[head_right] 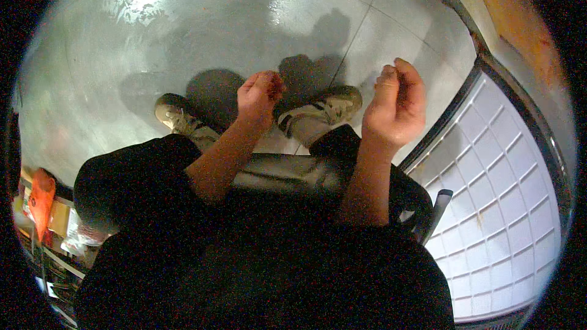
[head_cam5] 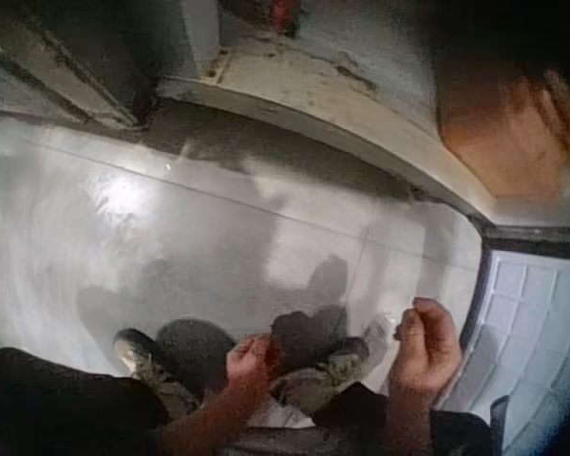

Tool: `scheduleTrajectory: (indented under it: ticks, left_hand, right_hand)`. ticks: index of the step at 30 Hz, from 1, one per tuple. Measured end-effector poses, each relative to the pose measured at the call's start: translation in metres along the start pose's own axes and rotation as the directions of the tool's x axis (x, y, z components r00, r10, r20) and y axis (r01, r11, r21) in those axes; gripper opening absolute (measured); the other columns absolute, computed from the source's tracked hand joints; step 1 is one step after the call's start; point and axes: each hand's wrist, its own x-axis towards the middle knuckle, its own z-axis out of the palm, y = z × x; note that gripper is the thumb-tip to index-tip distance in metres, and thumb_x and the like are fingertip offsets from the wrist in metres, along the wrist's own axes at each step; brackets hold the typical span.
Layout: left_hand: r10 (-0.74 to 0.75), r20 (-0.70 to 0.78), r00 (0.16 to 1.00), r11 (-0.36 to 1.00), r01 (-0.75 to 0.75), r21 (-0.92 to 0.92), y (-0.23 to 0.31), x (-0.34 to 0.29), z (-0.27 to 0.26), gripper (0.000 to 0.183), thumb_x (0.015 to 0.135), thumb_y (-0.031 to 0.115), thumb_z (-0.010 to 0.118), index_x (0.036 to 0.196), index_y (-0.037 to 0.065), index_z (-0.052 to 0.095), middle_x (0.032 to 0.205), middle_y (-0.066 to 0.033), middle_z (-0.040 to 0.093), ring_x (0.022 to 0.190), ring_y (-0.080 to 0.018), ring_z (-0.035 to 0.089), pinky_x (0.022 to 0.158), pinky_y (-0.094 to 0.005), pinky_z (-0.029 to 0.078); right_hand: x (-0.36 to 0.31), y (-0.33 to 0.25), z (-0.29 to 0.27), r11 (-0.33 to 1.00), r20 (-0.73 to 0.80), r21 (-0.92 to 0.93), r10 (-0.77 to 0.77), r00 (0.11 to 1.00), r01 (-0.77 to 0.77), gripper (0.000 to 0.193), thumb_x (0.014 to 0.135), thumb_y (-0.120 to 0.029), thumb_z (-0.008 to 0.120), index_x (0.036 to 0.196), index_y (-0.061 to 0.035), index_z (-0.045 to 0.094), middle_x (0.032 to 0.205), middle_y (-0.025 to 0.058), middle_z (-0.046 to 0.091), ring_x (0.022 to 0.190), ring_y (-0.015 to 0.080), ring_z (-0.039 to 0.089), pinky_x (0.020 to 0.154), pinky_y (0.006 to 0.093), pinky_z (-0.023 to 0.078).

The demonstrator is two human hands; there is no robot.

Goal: The person cuts rectangular orange food blocks on a wooden cutting board, places them into a cardboard box, and stores the box in a freezer. They then pick up small orange crumbs from the freezer, walk to the sink, and wash their hands.

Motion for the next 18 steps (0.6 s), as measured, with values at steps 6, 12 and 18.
scheduleTrajectory:
  ticks: [6, 12, 18]
  left_hand:
    - [-0.061, -0.075, 0.995, 0.998, 0.063, 0.017, 0.023, 0.003, -0.016, 0.010, 0.082, 0.012, 0.058, 0.080, 0.003, 0.058, 0.072, -0.0060, 0.061, 0.062, -0.0147, 0.057, 0.055, -0.0265, 0.042]
    - [-0.101, 0.040, 0.994, 0.995, 0.100, 0.021, -0.002, 0.012, -0.004, 0.009, 0.083, 0.013, 0.057, 0.083, 0.004, 0.059, 0.074, -0.0079, 0.061, 0.062, -0.0180, 0.058, 0.056, -0.0285, 0.044]
    - [-0.049, 0.004, 0.999, 0.996, 0.049, -0.072, 0.015, 0.020, -0.008, 0.009, 0.082, 0.011, 0.056, 0.077, 0.004, 0.058, 0.069, -0.0047, 0.060, 0.059, -0.0141, 0.056, 0.052, -0.0256, 0.041]
  right_hand:
    - [-0.008, -0.020, 0.000, 1.000, -0.108, 0.008, 0.014, 0.994, -0.013, 0.015, 0.084, -0.006, 0.064, 0.098, 0.0013, 0.063, 0.079, 0.0042, 0.062, 0.066, 0.0082, 0.056, 0.060, 0.0210, 0.047]
    - [-0.007, -0.031, 0.017, 0.987, -0.076, -0.125, 0.093, 0.993, -0.102, 0.016, 0.083, -0.008, 0.065, 0.096, 0.0024, 0.064, 0.080, 0.0037, 0.063, 0.070, 0.0079, 0.056, 0.063, 0.0206, 0.046]
    - [0.003, -0.051, 0.044, 0.995, 0.018, -0.095, -0.002, 1.000, 0.004, 0.016, 0.082, -0.009, 0.065, 0.094, 0.0015, 0.066, 0.080, 0.0042, 0.064, 0.071, 0.0088, 0.056, 0.066, 0.0219, 0.046]
